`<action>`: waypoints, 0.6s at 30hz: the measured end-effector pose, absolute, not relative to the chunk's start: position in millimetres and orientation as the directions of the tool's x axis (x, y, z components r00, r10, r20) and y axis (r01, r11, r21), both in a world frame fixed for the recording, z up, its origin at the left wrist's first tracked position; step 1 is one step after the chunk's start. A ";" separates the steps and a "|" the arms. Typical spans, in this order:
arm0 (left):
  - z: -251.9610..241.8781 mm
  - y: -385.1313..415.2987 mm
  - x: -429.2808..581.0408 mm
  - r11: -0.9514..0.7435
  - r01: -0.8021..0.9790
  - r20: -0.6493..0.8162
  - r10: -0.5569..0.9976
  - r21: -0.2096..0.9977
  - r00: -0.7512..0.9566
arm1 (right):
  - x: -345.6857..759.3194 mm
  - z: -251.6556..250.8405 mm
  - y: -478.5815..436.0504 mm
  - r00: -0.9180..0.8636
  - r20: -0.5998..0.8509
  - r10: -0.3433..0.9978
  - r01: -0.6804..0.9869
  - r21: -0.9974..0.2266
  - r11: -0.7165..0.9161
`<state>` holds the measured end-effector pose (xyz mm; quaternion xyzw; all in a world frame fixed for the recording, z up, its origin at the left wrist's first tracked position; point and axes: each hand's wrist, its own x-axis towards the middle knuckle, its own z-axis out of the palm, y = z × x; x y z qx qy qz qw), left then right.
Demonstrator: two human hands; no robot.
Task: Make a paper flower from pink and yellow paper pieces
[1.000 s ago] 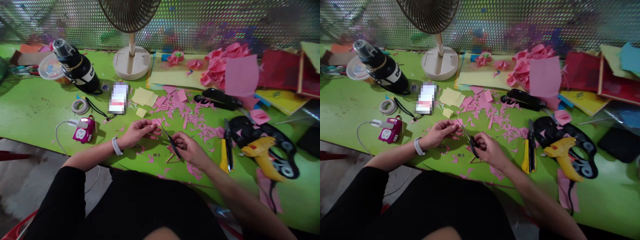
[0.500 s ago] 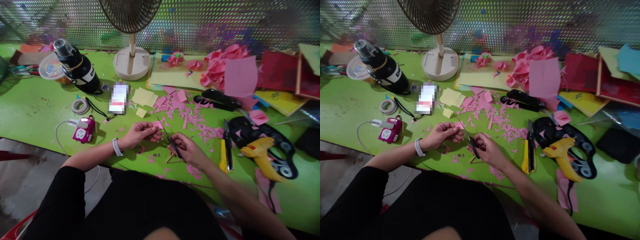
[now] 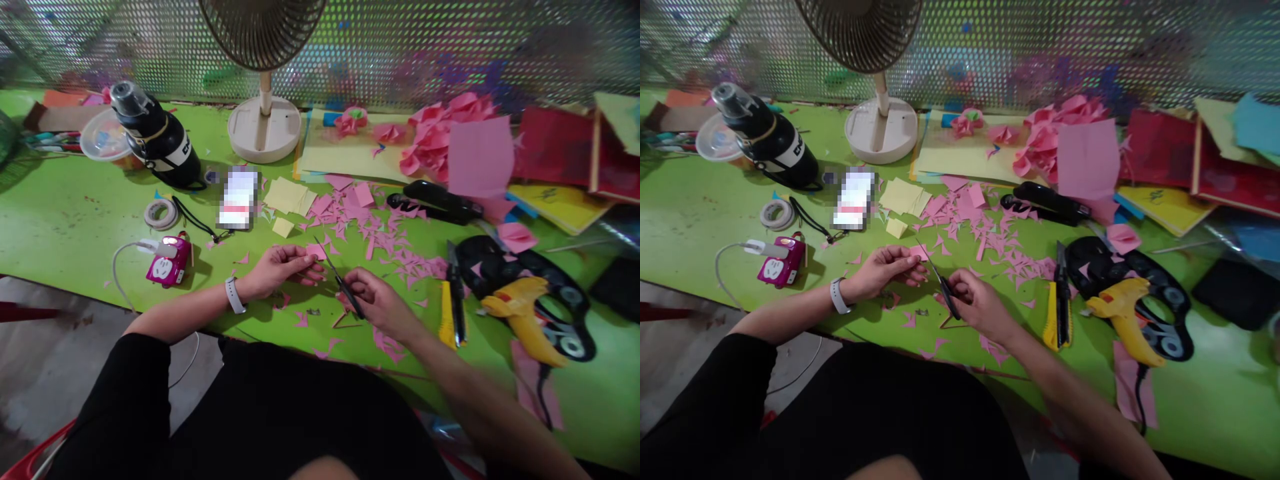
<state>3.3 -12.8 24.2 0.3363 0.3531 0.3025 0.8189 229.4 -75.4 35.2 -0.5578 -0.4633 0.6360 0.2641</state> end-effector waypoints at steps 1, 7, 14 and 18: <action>24.0 -12.6 3.2 0.592 -0.262 -0.374 0.733 0.762 0.568 | 229.5 35.2 -75.4 -0.241 -0.464 0.853 0.182 -0.884 -0.430; 23.5 -11.9 3.1 0.604 -0.249 -0.392 0.725 0.757 0.566 | 231.0 33.3 -75.9 -0.248 -0.466 0.849 0.212 -0.881 -0.422; 23.1 -11.9 2.8 0.602 -0.245 -0.392 0.725 0.760 0.566 | 231.2 32.4 -76.4 -0.254 -0.451 0.855 0.205 -0.889 -0.409; 23.4 -11.8 2.8 0.606 -0.241 -0.397 0.722 0.758 0.566 | 231.2 31.7 -76.7 -0.256 -0.438 0.862 0.208 -0.896 -0.393</action>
